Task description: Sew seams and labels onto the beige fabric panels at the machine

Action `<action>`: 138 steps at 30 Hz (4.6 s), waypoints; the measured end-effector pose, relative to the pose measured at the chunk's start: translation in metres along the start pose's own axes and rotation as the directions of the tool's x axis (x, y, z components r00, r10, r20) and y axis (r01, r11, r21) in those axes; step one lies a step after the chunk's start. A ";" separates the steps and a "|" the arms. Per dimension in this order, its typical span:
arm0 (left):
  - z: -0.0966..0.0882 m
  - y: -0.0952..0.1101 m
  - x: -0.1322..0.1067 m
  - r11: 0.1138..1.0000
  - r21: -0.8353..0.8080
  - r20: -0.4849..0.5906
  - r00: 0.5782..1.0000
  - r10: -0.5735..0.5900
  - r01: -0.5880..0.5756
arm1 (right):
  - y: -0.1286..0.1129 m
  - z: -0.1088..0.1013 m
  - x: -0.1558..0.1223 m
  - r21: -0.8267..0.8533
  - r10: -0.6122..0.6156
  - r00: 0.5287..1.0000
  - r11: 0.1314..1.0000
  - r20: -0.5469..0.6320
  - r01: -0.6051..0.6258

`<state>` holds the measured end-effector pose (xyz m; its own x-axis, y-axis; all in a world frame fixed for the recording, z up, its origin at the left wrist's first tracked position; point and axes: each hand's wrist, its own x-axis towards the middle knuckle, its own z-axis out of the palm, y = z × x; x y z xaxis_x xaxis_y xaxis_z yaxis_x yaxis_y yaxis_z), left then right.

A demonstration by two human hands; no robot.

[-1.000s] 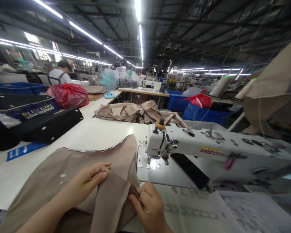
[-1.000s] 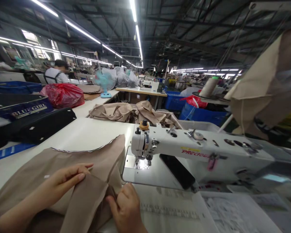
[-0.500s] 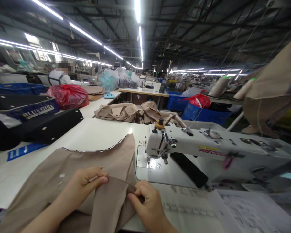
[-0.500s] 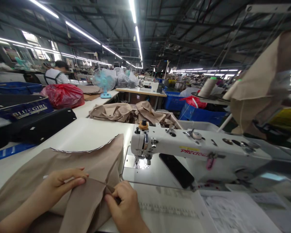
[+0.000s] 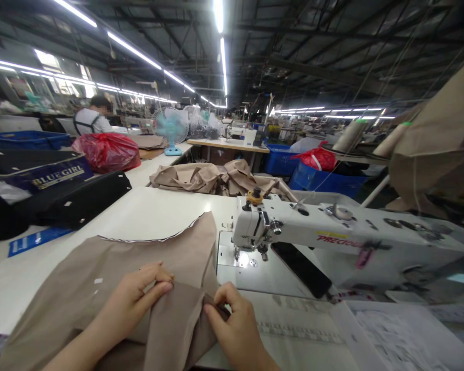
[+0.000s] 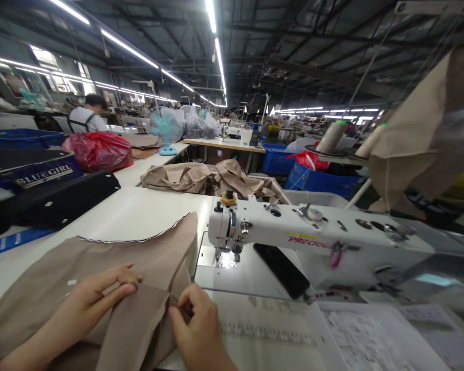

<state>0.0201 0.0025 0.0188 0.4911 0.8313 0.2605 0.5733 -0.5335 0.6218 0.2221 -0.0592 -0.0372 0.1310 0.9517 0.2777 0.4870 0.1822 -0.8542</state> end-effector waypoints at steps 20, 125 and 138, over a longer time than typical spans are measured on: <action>0.055 0.041 0.063 0.781 0.494 0.333 0.913 0.236 -0.382 | 0.023 -0.004 -0.022 0.511 0.076 0.976 0.842 0.206 -0.173; 0.129 -0.042 0.087 0.883 0.127 0.171 0.887 0.430 -0.452 | 0.101 -0.033 0.026 -0.467 -0.324 0.946 0.835 0.012 0.291; 0.009 -0.074 -0.006 0.718 0.650 0.132 0.893 -0.431 0.251 | 0.125 -0.026 0.024 -0.525 -0.477 0.879 0.747 0.003 0.407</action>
<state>-0.0190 0.0358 -0.0358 0.2774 0.9515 -0.1329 0.9607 -0.2757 0.0319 0.3085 -0.0205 -0.1258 -0.1196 0.7502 0.6503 0.8709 0.3938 -0.2941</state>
